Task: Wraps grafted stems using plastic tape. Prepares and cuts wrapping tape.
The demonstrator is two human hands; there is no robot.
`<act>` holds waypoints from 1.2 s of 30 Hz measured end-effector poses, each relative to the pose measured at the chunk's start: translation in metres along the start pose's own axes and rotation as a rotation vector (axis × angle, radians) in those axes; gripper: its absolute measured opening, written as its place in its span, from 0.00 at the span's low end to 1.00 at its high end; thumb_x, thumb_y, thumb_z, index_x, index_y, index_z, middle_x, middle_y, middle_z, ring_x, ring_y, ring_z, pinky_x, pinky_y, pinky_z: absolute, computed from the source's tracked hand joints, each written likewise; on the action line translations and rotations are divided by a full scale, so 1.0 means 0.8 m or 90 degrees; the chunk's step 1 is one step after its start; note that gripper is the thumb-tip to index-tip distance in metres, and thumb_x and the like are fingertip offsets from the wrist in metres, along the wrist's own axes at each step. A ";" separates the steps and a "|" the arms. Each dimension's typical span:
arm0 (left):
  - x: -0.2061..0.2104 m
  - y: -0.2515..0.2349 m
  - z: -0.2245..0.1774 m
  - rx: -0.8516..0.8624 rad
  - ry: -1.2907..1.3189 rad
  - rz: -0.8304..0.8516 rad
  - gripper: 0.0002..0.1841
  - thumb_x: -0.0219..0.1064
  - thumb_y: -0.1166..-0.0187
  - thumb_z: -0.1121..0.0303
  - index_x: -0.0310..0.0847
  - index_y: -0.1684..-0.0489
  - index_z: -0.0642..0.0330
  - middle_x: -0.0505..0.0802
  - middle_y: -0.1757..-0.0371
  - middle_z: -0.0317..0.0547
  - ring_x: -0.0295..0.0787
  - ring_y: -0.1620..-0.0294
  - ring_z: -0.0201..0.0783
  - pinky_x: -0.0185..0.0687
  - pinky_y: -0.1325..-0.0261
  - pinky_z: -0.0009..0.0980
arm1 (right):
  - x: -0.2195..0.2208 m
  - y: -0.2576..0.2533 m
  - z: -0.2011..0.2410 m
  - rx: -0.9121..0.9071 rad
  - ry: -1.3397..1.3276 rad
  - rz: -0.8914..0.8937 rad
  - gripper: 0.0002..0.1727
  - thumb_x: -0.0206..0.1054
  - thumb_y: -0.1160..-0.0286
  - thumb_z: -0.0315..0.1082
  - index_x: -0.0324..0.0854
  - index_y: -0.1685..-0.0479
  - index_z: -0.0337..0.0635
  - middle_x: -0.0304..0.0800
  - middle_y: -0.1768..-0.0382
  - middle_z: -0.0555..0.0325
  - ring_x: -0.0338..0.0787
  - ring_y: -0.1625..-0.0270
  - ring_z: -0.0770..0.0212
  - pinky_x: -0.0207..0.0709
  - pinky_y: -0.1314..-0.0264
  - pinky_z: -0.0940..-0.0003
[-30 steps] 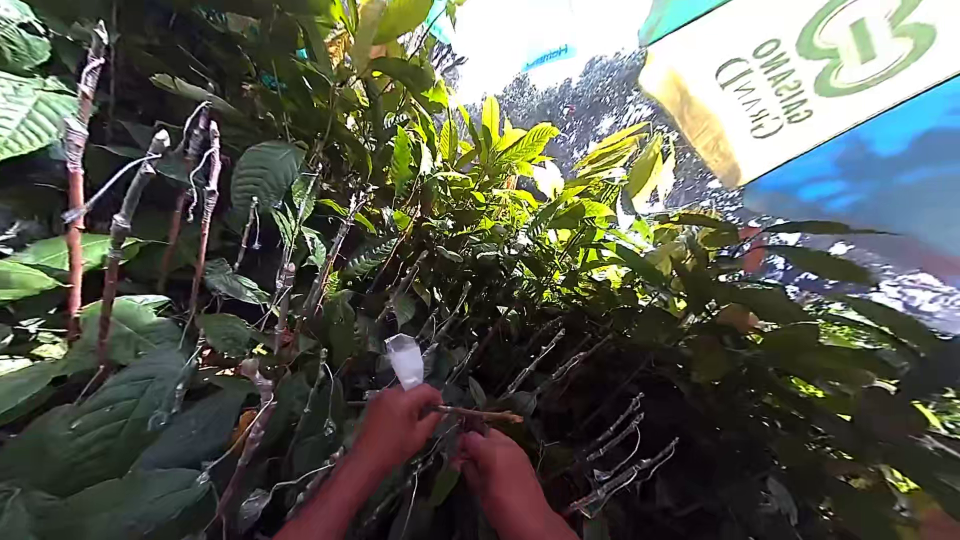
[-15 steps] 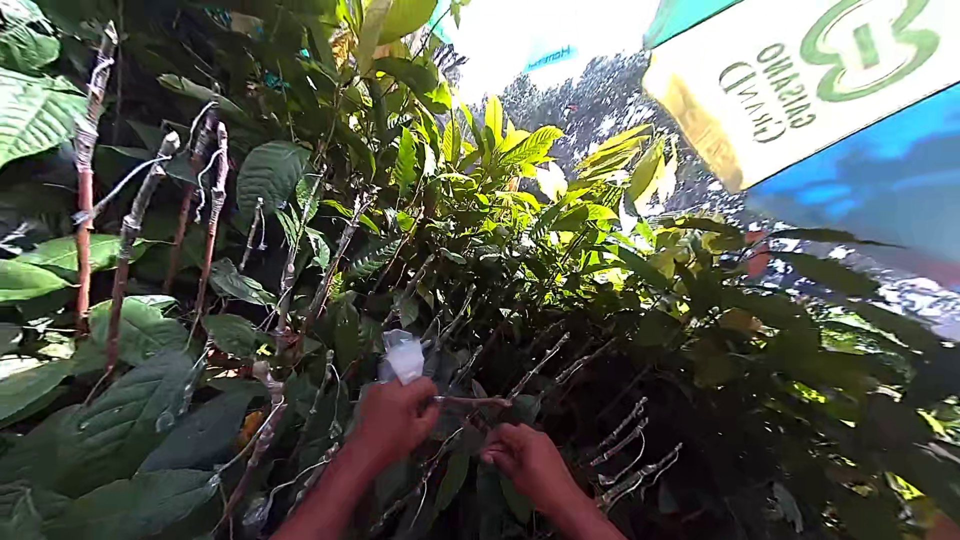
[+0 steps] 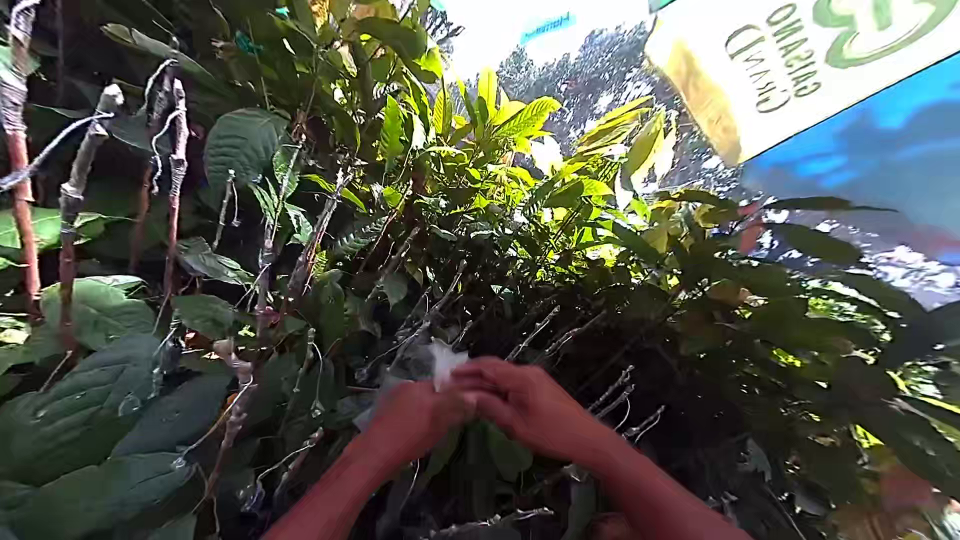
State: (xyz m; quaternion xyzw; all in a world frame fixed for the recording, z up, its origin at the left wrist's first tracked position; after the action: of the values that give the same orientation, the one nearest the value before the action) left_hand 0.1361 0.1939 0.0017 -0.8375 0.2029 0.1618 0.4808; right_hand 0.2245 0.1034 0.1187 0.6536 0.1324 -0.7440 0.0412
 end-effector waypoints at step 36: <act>-0.023 0.007 -0.033 0.083 -0.229 -0.303 0.15 0.60 0.19 0.57 0.91 0.64 0.52 0.90 0.76 0.50 0.89 0.80 0.51 0.80 0.79 0.49 | 0.033 0.095 -0.018 -0.035 0.025 -0.195 0.12 0.70 0.24 0.32 0.91 0.47 0.38 0.95 0.67 0.54 0.93 0.67 0.61 0.90 0.59 0.64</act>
State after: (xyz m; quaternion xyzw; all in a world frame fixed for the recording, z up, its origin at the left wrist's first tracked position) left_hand 0.1191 0.1720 0.0187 -0.7866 -0.0776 0.1770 0.5865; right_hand 0.2526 0.0365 0.0806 0.6387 0.2514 -0.7250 -0.0572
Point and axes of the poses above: each hand's wrist, its own y-axis away from the middle knuckle, its own x-axis out of the palm, z = x × y, the point moved 4 cm from there along -y, towards the middle knuckle
